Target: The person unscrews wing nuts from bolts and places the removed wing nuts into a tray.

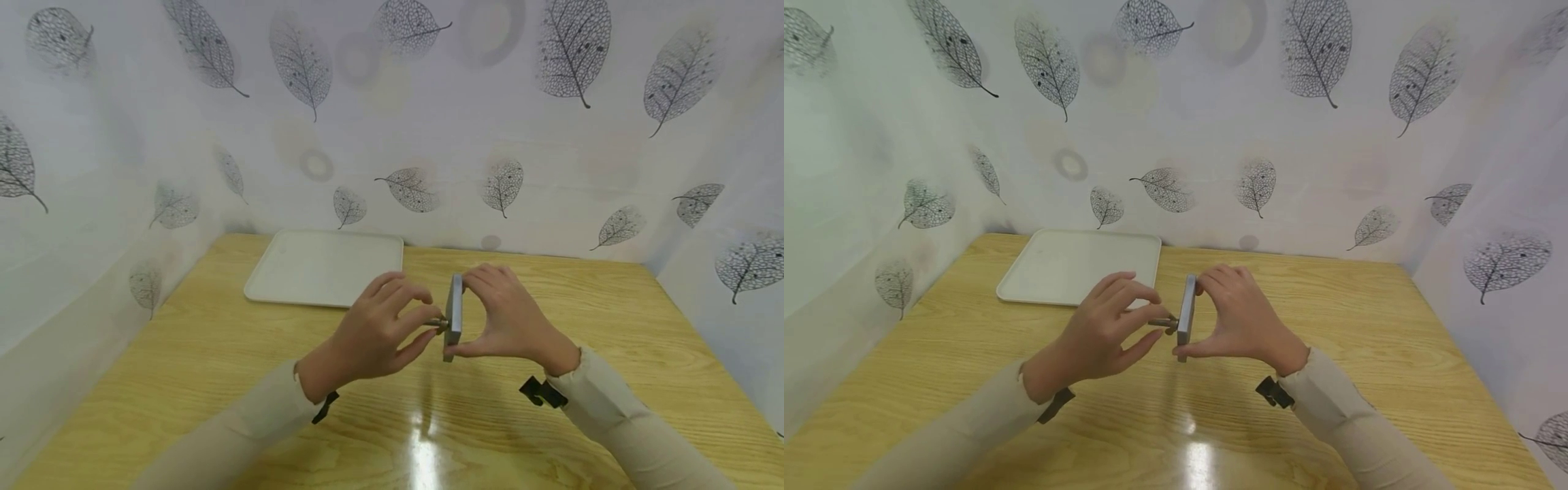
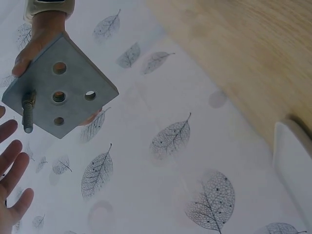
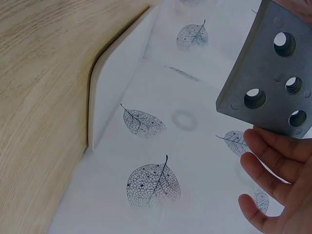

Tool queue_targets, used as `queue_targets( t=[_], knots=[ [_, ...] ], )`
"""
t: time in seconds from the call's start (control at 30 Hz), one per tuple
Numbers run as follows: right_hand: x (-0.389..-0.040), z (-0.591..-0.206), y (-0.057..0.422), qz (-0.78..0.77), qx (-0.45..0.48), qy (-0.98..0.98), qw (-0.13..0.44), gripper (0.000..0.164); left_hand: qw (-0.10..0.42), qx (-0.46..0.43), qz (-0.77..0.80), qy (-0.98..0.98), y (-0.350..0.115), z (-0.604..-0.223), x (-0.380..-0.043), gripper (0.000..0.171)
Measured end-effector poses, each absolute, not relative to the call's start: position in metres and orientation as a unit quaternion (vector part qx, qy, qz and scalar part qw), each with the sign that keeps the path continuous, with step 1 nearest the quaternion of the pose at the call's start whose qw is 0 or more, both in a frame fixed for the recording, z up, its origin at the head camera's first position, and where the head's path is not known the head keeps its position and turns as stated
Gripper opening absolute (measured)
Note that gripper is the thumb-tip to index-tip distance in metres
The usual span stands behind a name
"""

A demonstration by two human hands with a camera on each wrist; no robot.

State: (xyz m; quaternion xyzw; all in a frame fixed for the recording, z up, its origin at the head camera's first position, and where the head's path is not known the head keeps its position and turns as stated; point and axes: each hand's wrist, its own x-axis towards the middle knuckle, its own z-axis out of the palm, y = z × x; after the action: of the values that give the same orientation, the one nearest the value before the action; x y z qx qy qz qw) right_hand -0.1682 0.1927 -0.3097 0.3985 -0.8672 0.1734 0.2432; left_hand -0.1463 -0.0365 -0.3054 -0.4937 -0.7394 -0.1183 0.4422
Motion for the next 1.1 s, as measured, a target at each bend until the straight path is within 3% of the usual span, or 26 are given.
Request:
queue_targets(
  t=[0.6, 1.1],
  knots=[
    [-0.1678, -0.3091, 0.1913, 0.172, 0.402, -0.865, 0.244, 0.08, 0.393, -0.488, -0.1, -0.773, -0.0358, -0.3099, -0.1447, 0.032],
    [-0.1653, -0.3079, 0.1895, 0.174, 0.402, -0.867, 0.239, 0.084, 0.414, -0.472, -0.113, -0.77, -0.0339, -0.3042, -0.1529, 0.026]
  ],
)
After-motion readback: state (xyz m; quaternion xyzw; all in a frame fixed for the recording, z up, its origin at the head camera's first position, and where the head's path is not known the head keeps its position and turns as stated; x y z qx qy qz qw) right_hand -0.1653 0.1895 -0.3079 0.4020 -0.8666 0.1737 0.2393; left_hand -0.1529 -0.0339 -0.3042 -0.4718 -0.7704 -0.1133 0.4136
